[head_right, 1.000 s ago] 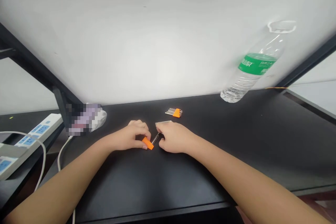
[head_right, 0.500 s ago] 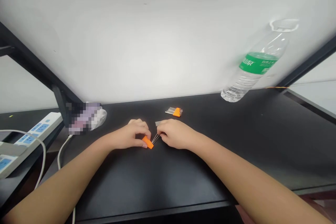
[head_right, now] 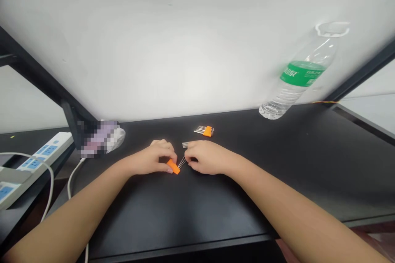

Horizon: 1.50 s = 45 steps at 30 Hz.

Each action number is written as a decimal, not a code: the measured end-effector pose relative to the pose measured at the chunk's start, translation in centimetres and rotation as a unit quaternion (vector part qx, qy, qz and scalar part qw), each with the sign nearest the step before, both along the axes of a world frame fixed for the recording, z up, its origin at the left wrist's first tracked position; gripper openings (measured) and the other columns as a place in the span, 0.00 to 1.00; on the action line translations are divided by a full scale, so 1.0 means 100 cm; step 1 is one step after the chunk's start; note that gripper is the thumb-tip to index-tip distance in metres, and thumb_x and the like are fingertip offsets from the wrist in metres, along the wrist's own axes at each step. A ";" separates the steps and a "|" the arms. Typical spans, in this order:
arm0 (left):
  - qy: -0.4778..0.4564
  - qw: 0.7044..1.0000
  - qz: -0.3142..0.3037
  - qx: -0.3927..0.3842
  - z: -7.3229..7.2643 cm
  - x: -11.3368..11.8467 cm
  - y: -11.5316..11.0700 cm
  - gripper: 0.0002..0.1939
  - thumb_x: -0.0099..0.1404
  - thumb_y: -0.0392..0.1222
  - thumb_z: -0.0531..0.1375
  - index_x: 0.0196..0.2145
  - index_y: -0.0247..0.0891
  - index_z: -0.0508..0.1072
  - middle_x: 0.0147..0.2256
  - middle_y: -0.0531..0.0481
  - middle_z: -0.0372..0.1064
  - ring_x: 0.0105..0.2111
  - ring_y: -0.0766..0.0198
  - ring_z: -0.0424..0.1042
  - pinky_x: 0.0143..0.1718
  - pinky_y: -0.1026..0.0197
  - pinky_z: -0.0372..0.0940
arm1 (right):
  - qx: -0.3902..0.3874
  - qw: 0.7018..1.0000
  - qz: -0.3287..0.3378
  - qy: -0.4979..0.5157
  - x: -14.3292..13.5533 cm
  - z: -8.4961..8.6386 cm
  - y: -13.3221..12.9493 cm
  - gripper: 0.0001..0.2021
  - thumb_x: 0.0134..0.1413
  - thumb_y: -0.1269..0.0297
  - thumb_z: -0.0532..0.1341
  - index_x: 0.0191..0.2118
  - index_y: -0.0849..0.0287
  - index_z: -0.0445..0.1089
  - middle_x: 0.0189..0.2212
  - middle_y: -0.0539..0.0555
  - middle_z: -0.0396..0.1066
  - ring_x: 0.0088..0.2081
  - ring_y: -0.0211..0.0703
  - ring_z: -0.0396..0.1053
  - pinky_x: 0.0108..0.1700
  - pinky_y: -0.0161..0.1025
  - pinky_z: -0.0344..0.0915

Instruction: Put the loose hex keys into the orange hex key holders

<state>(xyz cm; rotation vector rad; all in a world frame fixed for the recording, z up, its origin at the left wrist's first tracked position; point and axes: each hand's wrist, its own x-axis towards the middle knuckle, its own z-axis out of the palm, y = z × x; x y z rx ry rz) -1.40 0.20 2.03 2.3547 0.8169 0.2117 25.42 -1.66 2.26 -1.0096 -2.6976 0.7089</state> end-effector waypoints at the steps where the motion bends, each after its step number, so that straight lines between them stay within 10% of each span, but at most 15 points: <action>1: 0.002 1.000 0.000 0.000 0.000 0.000 0.000 0.13 0.64 0.57 0.67 0.39 0.48 0.79 0.40 0.52 0.72 0.47 0.57 0.66 0.56 0.53 0.51 | 0.002 1.000 0.001 -0.001 0.000 0.001 0.000 0.05 0.59 0.72 0.62 0.35 0.57 0.76 0.36 0.52 0.71 0.33 0.40 0.68 0.38 0.38 0.62; 8: -0.001 1.000 0.001 -0.002 0.001 0.000 0.000 0.11 0.64 0.56 0.68 0.39 0.49 0.79 0.41 0.53 0.73 0.47 0.58 0.66 0.57 0.53 0.51 | 0.075 0.995 -0.061 -0.003 -0.005 -0.004 -0.003 0.11 0.60 0.67 0.64 0.47 0.54 0.77 0.42 0.54 0.70 0.36 0.41 0.68 0.39 0.38 0.62; 16: 0.002 1.000 -0.004 -0.003 0.000 -0.001 0.001 0.12 0.64 0.56 0.68 0.39 0.49 0.79 0.41 0.52 0.73 0.48 0.57 0.66 0.58 0.53 0.50 | 0.086 0.993 -0.082 -0.011 -0.014 -0.017 -0.002 0.08 0.58 0.77 0.58 0.32 0.59 0.70 0.34 0.51 0.68 0.33 0.38 0.66 0.37 0.36 0.59; 31: -0.002 1.000 -0.011 -0.008 0.000 -0.003 0.002 0.12 0.62 0.54 0.70 0.39 0.48 0.79 0.42 0.52 0.73 0.49 0.57 0.66 0.59 0.52 0.49 | 0.109 0.970 -0.202 -0.079 -0.001 -0.015 0.008 0.06 0.59 0.75 0.58 0.32 0.58 0.67 0.36 0.55 0.69 0.32 0.42 0.64 0.36 0.40 0.59; 38: -0.020 1.000 -0.005 0.007 -0.005 -0.004 0.002 0.10 0.65 0.52 0.68 0.42 0.48 0.80 0.43 0.51 0.74 0.49 0.56 0.68 0.59 0.52 0.52 | 0.155 0.978 -0.132 -0.032 0.004 -0.012 0.011 0.11 0.57 0.71 0.63 0.46 0.58 0.73 0.48 0.59 0.70 0.50 0.52 0.66 0.52 0.46 0.62; 45: -0.079 0.991 0.103 0.040 -0.012 0.000 -0.003 0.18 0.72 0.45 0.59 0.58 0.48 0.72 0.49 0.47 0.72 0.50 0.55 0.69 0.55 0.51 0.62 | 0.143 0.979 -0.143 -0.013 0.003 -0.025 0.018 0.12 0.57 0.78 0.59 0.44 0.59 0.73 0.44 0.59 0.70 0.48 0.50 0.67 0.48 0.43 0.64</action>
